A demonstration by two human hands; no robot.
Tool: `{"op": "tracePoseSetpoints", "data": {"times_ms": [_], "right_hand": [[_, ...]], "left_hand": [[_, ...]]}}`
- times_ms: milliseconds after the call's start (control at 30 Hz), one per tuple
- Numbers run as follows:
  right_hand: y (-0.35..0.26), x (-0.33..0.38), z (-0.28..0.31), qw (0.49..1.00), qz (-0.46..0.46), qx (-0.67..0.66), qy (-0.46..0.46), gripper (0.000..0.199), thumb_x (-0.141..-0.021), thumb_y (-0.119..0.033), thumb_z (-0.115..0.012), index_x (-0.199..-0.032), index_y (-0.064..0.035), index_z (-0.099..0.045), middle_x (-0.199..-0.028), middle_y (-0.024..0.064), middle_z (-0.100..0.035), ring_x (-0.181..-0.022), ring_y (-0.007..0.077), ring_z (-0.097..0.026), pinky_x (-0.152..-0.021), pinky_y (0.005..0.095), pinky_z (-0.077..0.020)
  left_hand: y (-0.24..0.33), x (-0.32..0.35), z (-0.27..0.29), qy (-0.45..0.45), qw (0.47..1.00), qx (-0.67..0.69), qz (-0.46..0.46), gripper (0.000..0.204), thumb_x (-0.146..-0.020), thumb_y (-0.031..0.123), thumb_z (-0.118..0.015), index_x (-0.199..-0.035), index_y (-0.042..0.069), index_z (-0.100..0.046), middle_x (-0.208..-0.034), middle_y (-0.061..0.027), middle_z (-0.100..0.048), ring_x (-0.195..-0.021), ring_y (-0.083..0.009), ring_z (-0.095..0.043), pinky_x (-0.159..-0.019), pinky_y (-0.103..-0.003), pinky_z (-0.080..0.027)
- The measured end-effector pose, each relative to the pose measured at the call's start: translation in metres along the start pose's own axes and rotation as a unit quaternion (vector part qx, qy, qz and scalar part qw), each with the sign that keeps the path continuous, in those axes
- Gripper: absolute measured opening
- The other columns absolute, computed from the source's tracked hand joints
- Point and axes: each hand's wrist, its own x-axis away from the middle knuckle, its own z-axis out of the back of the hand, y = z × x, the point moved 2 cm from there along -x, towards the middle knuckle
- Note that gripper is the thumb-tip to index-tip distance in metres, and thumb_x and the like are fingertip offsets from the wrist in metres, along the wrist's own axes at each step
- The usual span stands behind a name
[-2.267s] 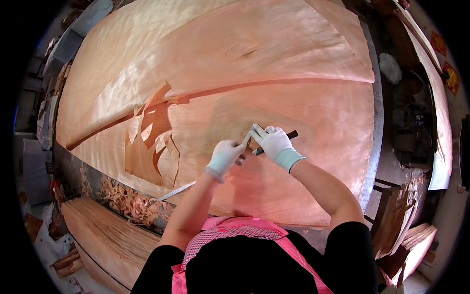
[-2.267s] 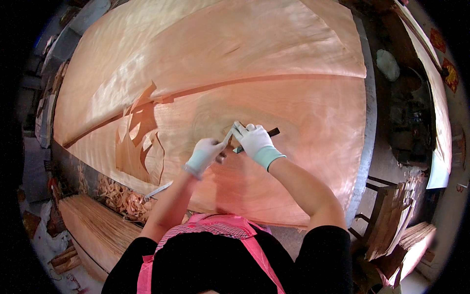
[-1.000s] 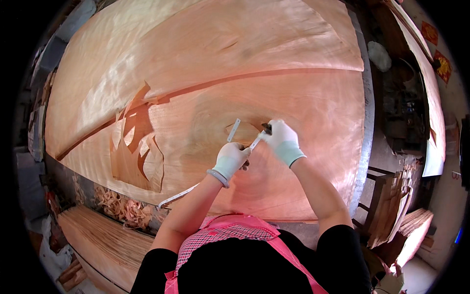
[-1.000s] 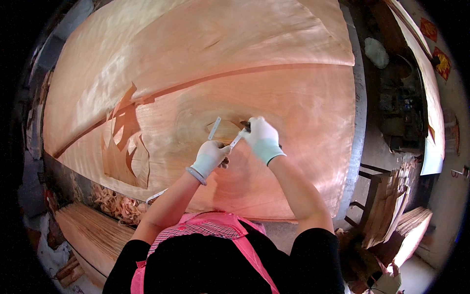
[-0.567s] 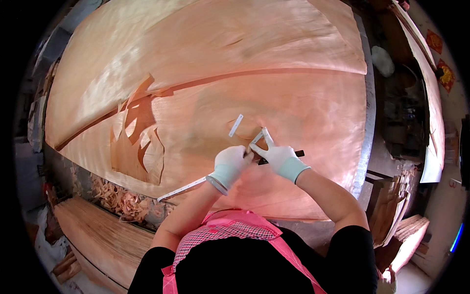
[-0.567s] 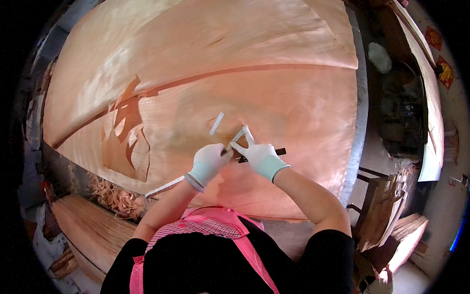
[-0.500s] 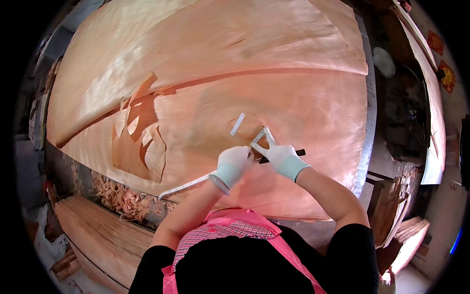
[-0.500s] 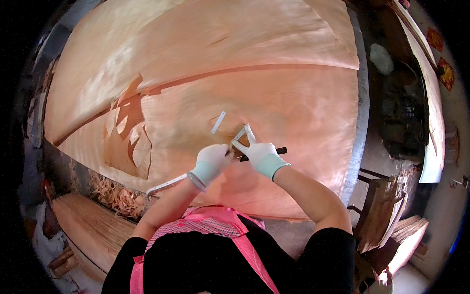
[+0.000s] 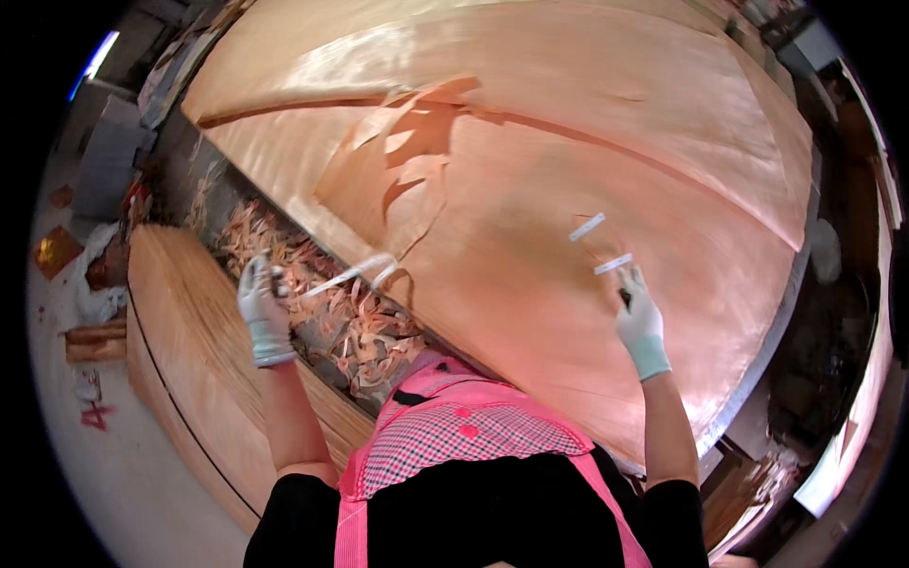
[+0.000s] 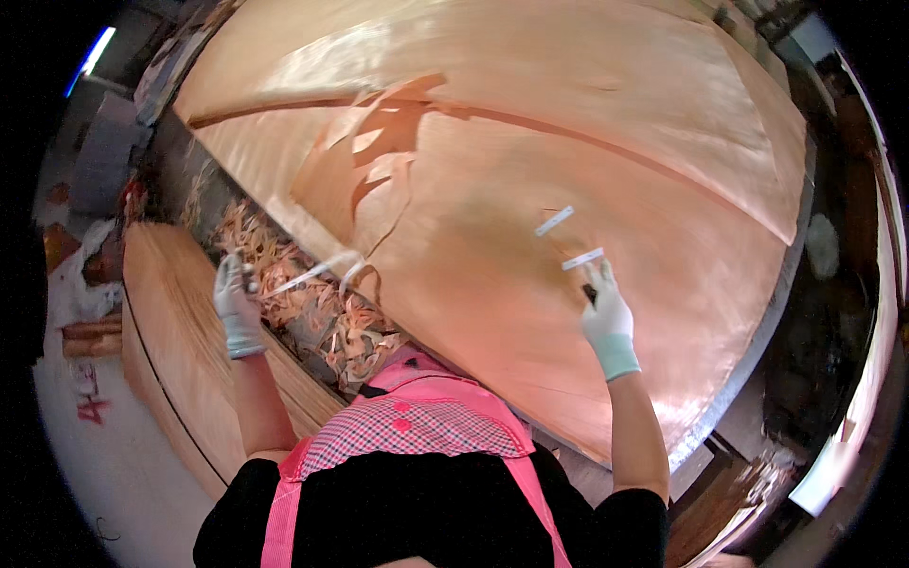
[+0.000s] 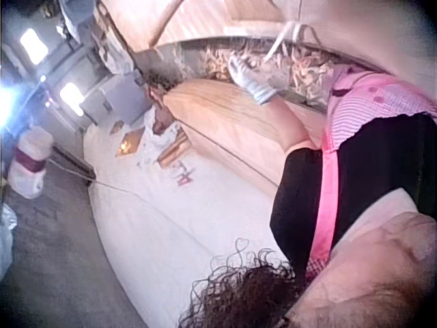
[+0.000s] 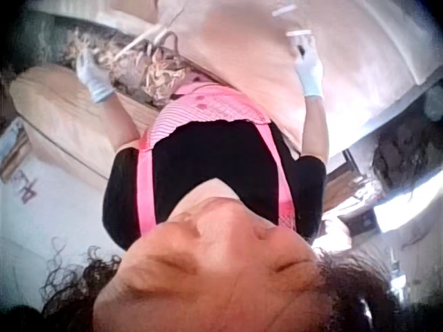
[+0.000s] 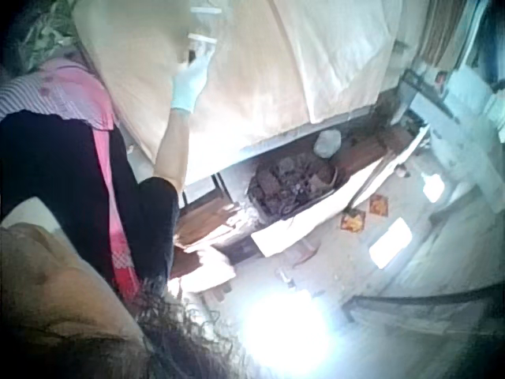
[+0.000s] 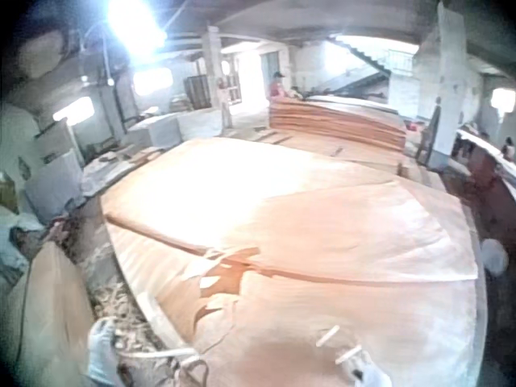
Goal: The person repairs imperfections in large wood veneer sheets. They use a utility knife to cut out knots and damaged spots, apply adhesive strips to bridge gaps or patch holes, and use a metal scraper to flatten and smooth the sheets.
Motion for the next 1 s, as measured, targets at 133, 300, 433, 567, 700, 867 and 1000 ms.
{"op": "tracePoseSetpoints", "data": {"times_ms": [133, 300, 433, 567, 700, 867, 1000], "right_hand": [[-0.016, 0.032, -0.015, 0.993, 0.061, -0.027, 0.096, 0.051, -0.088, 0.004, -0.049, -0.136, -0.0098, -0.058, -0.147, 0.0165, -0.049, -0.128, 0.0308, -0.056, -0.101, 0.0375, -0.0477], [-0.046, 0.066, -0.059, 0.994, 0.064, -0.032, 0.082, 0.047, -0.088, 0.005, -0.048, -0.133, -0.0053, -0.059, -0.143, 0.0175, -0.053, -0.133, 0.0303, -0.05, -0.107, 0.0359, -0.0433], [-0.081, 0.085, -0.097, 0.996, 0.044, -0.065, 0.037, 0.05, -0.086, 0.007, -0.049, -0.134, -0.0063, -0.059, -0.145, 0.0166, -0.052, -0.131, 0.0281, -0.054, -0.102, 0.0335, -0.0476], [-0.1, 0.106, -0.119, 0.995, 0.012, -0.098, 0.02, 0.053, -0.085, 0.009, -0.048, -0.134, -0.0067, -0.059, -0.146, 0.016, -0.051, -0.128, 0.0263, -0.056, -0.099, 0.0319, -0.05], [-0.091, 0.123, -0.127, 0.993, -0.003, -0.107, 0.042, 0.052, -0.084, 0.009, -0.047, -0.134, -0.0045, -0.059, -0.145, 0.0167, -0.052, -0.129, 0.0266, -0.056, -0.101, 0.0322, -0.0481], [-0.088, 0.142, -0.136, 0.993, -0.021, -0.099, 0.063, 0.05, -0.085, 0.006, -0.049, -0.133, -0.0034, -0.059, -0.142, 0.0176, -0.054, -0.13, 0.028, -0.054, -0.104, 0.0335, -0.046], [-0.092, 0.152, -0.139, 0.994, -0.036, -0.077, 0.068, 0.049, -0.085, 0.006, -0.049, -0.133, -0.0037, -0.059, -0.141, 0.0182, -0.055, -0.13, 0.0286, -0.054, -0.105, 0.0344, -0.0457]], "left_hand": [[0.039, -0.026, 0.137, 0.044, 0.996, -0.017, -0.07, 0.024, -0.1, 0.019, -0.062, -0.12, 0.007, -0.066, -0.084, -0.0017, -0.065, -0.062, -0.0035, -0.055, -0.043, -0.017, -0.04], [0.054, -0.01, 0.092, -0.031, 0.983, -0.106, -0.149, 0.024, -0.099, 0.018, -0.063, -0.119, 0.004, -0.066, -0.095, -0.0039, -0.069, -0.073, -0.0096, -0.064, -0.065, -0.022, -0.052], [-0.02, 0.011, 0.051, -0.296, 0.937, -0.184, -0.02, 0.017, -0.095, 0.013, -0.067, -0.107, 0.003, -0.07, -0.112, -0.0062, -0.069, -0.104, -0.0148, -0.062, -0.096, -0.029, -0.049], [-0.14, 0.016, 0.057, -0.407, 0.902, -0.11, 0.095, 0.015, -0.097, 0.01, -0.062, -0.107, -0.001, -0.068, -0.114, -0.0061, -0.068, -0.11, -0.0147, -0.061, -0.099, -0.029, -0.046], [-0.172, 0.024, 0.031, -0.394, 0.893, -0.162, 0.148, 0.023, -0.095, 0.021, -0.067, -0.104, 0.0, -0.069, -0.097, -0.0004, -0.065, -0.089, -0.0097, -0.057, -0.082, -0.025, -0.046], [-0.209, 0.013, 0.017, -0.355, 0.888, -0.215, 0.2, 0.039, -0.089, 0.041, -0.074, -0.094, 0.002, -0.071, -0.08, -0.0008, -0.065, -0.075, -0.0089, -0.057, -0.07, -0.026, -0.047], [-0.223, 0.007, 0.015, -0.337, 0.868, -0.324, 0.166, 0.054, -0.083, 0.05, -0.077, -0.101, -0.001, -0.07, -0.096, -0.0089, -0.072, -0.087, -0.0174, -0.065, -0.08, -0.032, -0.05]]}}
